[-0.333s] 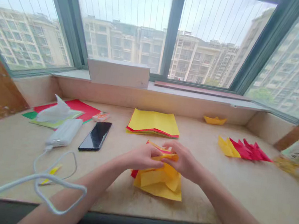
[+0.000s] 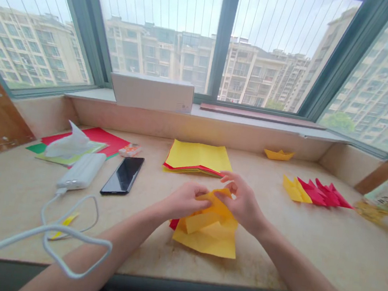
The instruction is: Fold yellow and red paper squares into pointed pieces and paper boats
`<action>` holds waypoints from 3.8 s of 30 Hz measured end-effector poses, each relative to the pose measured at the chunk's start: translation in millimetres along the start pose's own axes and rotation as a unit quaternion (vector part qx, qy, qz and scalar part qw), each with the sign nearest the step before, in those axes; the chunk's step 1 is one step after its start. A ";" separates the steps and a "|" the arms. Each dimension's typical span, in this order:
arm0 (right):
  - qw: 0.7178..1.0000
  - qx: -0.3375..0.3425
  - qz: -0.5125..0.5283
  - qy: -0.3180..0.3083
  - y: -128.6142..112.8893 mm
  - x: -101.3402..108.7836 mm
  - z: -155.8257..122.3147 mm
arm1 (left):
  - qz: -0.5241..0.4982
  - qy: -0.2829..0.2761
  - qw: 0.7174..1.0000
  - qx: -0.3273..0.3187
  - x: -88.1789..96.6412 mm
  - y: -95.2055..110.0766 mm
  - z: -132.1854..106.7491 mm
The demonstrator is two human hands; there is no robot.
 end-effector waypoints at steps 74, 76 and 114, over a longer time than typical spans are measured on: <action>0.994 0.002 0.077 0.083 -2.2 16.1 2.1 | -0.094 0.162 0.981 -0.054 17.9 -4.7 2.1; 0.993 -0.006 0.074 0.091 -0.4 17.1 2.0 | -0.090 0.165 0.981 -0.041 17.8 -7.0 2.1; 0.993 -0.044 0.103 -0.046 3.3 -23.7 -9.5 | 0.113 0.300 0.945 -0.070 56.9 12.0 -14.8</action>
Point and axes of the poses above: each hand's wrist, its own z-axis towards the middle knuckle, its own x-axis out of the back of the hand, y = z × x, the point moved 10 cm from there along z, towards the middle knuckle, and after that the axes turned 9 degrees about -z, right-handed, at the moved point
